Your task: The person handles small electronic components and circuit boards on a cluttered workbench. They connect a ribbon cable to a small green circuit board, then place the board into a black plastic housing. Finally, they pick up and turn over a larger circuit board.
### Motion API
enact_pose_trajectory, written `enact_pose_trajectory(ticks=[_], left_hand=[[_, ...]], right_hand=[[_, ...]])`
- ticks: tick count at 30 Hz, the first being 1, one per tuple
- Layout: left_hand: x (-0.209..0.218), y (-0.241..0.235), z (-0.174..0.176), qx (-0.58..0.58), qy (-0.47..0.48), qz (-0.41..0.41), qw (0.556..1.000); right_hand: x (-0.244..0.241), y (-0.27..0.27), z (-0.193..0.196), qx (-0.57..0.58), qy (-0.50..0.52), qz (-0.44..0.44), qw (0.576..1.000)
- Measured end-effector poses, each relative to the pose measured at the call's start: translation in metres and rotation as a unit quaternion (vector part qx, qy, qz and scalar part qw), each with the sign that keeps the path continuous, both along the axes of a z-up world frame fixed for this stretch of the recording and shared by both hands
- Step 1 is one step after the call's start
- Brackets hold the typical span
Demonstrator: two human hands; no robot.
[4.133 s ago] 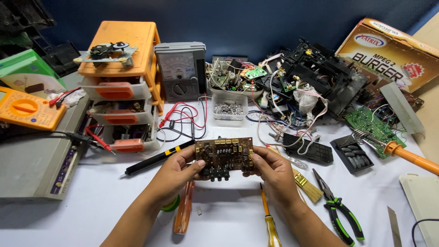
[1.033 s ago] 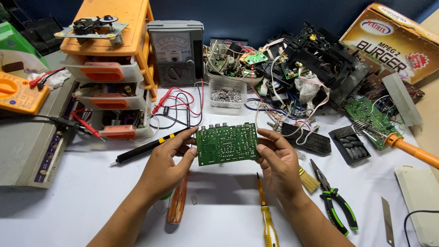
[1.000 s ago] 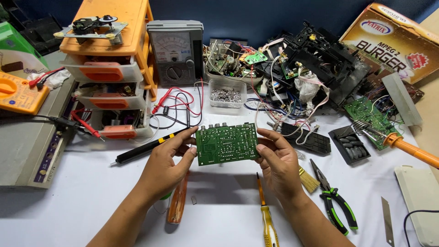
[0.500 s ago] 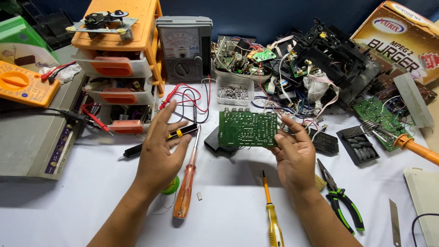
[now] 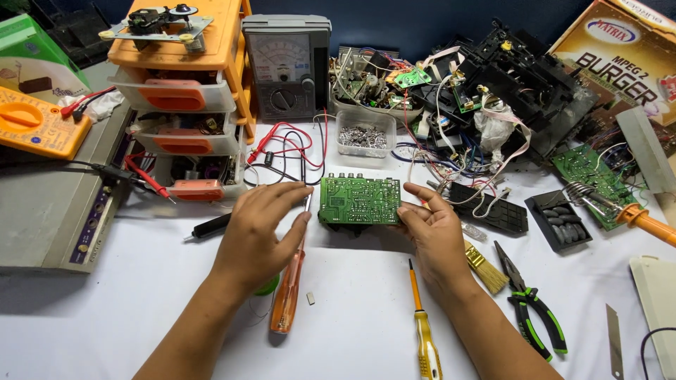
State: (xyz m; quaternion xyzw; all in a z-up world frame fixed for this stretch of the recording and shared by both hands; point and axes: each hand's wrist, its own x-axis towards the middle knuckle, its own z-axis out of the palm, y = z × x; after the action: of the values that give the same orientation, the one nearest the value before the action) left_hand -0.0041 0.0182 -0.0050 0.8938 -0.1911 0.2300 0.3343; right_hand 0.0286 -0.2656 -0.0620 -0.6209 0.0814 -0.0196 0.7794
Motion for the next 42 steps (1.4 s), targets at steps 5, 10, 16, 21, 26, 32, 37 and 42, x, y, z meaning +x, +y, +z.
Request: enact_pose_trajectory(ticks=[5,10,16,21,26,32,37,42], left_hand=[[0.000,-0.002,-0.006,0.061,0.037,-0.012,0.997],[-0.004,-0.007,0.007,0.093,0.127,-0.035,0.987],[-0.005,-0.007,0.010,0.102,0.147,-0.027,0.984],[-0.005,-0.008,0.008,0.059,0.101,0.005,0.993],[-0.005,-0.001,0.016,0.007,-0.007,0.034,0.999],[-0.003,0.012,0.021,0.015,-0.114,0.072,0.991],[-0.006,0.025,0.039,0.073,-0.231,0.065,0.968],[-0.038,0.049,0.058,0.045,-0.160,0.083,0.983]], right_hand=[[-0.005,0.014,0.014,-0.025,0.010,0.014,1.000],[-0.006,0.016,0.019,-0.060,0.002,0.021,0.998],[-0.011,0.016,0.026,-0.080,-0.015,0.039,0.996],[-0.017,0.014,0.052,-0.195,-0.042,0.031,0.979],[-0.022,0.000,0.061,-0.357,-0.223,-0.035,0.906],[-0.020,-0.012,0.073,-0.439,-0.329,-0.091,0.831],[-0.025,-0.037,0.095,-0.479,-0.300,-0.131,0.814],[-0.064,-0.061,0.145,-0.540,-0.202,-0.052,0.816]])
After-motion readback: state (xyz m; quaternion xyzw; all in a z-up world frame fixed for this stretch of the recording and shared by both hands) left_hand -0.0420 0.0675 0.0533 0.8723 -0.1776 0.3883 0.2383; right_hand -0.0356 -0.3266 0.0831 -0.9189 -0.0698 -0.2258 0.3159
